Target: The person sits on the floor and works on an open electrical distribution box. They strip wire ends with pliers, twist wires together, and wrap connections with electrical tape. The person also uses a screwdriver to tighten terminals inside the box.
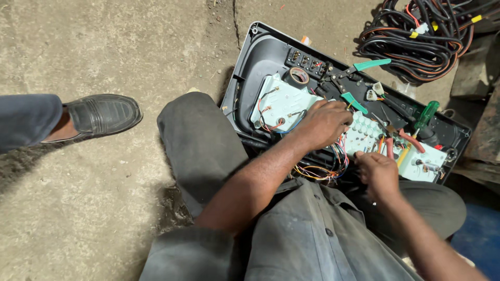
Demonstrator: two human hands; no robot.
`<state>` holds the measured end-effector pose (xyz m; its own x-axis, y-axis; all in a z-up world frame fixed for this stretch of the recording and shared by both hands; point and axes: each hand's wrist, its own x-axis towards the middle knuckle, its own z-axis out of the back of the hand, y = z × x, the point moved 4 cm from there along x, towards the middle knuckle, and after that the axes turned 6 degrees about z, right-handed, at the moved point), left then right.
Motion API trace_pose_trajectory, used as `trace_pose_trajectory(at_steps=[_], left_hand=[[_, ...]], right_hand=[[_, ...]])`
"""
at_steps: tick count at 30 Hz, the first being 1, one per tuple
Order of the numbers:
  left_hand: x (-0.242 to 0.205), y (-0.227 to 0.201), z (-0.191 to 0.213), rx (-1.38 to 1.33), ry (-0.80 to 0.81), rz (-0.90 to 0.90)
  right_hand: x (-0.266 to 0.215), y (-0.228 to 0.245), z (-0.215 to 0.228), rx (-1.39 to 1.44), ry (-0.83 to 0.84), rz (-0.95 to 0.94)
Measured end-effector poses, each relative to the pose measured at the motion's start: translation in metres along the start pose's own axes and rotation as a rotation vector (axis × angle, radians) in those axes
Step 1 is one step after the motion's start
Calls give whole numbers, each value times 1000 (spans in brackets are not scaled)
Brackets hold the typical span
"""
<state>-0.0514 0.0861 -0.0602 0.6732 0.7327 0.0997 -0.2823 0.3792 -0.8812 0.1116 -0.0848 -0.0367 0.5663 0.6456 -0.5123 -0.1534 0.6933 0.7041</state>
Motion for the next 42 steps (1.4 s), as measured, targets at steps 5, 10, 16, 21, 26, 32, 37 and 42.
trace_pose_trajectory(at_steps=[5,10,16,21,26,32,37,42], left_hand=[[-4,1,-1,31,45,34],[2,2,-1,55,23,3],[0,3,-1,41,7,-9],[-3,2,-3,72,72,19],[3,2,-2,60,46,12],[4,-10,13,50,22,-10],[8,-54,14,391,105,-46],[-17,-113,-36,504,189,-249]], right_hand=[[-16,-3,-11,-64,-115,241],[0,-9,-14,464,-54,-134],[-15,-1,-18,254,-153,52],[-17,0,-23,469,-138,-5],[-12,-4,-22,576,-183,-63],[-19,-2,-27,528,-171,9],[-30,1,17,343,-86,41],[-49,0,63,349,-200,160]])
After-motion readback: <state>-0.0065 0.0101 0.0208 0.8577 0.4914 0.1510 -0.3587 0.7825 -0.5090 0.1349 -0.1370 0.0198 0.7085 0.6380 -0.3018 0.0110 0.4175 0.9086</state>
